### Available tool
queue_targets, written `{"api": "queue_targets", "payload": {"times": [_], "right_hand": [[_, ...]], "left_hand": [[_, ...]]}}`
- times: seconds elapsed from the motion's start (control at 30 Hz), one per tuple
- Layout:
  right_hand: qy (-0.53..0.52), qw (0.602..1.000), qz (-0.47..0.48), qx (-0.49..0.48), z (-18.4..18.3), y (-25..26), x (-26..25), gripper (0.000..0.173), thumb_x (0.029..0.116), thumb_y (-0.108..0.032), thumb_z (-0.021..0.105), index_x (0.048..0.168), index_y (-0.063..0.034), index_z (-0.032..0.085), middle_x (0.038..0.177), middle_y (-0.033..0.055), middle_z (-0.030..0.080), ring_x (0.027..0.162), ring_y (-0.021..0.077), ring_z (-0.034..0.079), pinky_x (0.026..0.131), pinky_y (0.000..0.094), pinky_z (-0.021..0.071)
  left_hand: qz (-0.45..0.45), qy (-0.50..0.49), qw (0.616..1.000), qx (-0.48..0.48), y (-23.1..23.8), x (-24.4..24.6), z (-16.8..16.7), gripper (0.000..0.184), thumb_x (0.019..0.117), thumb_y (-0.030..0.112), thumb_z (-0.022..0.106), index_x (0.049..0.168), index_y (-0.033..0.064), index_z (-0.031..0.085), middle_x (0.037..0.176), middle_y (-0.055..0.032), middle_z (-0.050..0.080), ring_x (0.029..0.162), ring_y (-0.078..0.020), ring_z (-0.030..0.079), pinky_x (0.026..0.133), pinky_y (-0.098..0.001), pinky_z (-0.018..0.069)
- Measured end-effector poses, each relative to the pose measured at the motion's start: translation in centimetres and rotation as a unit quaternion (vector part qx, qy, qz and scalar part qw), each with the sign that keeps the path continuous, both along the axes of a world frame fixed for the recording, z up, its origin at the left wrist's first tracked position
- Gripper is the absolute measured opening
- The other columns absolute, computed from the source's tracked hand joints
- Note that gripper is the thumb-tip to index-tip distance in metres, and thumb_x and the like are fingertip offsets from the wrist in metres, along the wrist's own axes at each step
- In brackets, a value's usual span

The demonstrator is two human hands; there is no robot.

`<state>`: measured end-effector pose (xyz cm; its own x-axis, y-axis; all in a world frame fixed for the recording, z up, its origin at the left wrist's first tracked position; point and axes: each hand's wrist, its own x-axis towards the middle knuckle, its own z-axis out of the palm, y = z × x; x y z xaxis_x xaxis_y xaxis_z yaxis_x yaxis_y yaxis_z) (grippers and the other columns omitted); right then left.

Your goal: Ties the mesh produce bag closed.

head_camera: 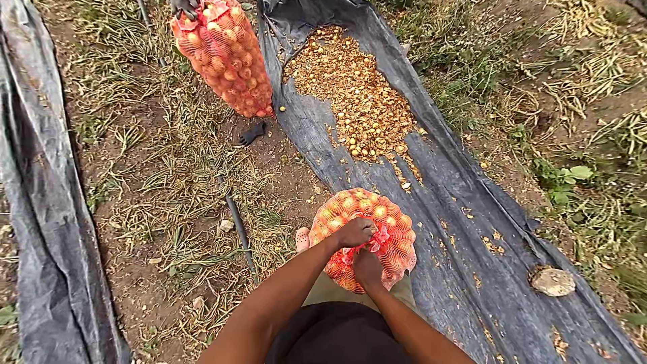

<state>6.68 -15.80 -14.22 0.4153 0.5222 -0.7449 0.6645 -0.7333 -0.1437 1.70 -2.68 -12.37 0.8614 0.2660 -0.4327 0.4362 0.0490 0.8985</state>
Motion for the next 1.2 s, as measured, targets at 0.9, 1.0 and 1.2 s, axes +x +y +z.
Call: {"api": "queue_targets", "payload": {"times": [0.9,1.0,1.2], "right_hand": [[0.003,0.993,-0.014,0.114,2.0,-1.4,3.7,0.027,0.1041,-0.018,0.053,0.113,-0.0063,0.076,0.119,0.0186,0.068,0.113,0.0343,0.066,0.099,0.0518,0.0528],[0.008,0.982,-0.081,0.171,2.5,-1.8,5.0,0.032,0.0985,-0.018,0.06,0.124,-0.0009,0.069,0.118,0.0197,0.07,0.112,0.0346,0.068,0.1,0.0541,0.0521],[0.235,0.921,-0.21,0.229,-0.1,-1.7,3.4,0.031,0.0984,-0.029,0.069,0.11,0.0004,0.067,0.076,0.0121,0.067,0.056,0.021,0.062,0.058,0.0414,0.0573]], "left_hand": [[-0.185,0.022,0.974,0.129,0.8,0.6,0.8,0.022,0.1053,0.008,0.048,0.1,-0.0048,0.066,0.093,-0.0208,0.067,0.092,-0.0346,0.067,0.085,-0.0548,0.0527],[-0.141,-0.015,0.985,0.1,1.3,0.5,0.3,0.024,0.1053,0.008,0.047,0.096,-0.0056,0.065,0.088,-0.0191,0.065,0.085,-0.0304,0.065,0.082,-0.0506,0.0531],[-0.188,-0.011,0.981,0.044,1.7,1.5,1.7,0.026,0.1029,0.009,0.05,0.082,-0.0041,0.06,0.077,-0.0143,0.058,0.075,-0.0249,0.058,0.072,-0.047,0.0483]]}}
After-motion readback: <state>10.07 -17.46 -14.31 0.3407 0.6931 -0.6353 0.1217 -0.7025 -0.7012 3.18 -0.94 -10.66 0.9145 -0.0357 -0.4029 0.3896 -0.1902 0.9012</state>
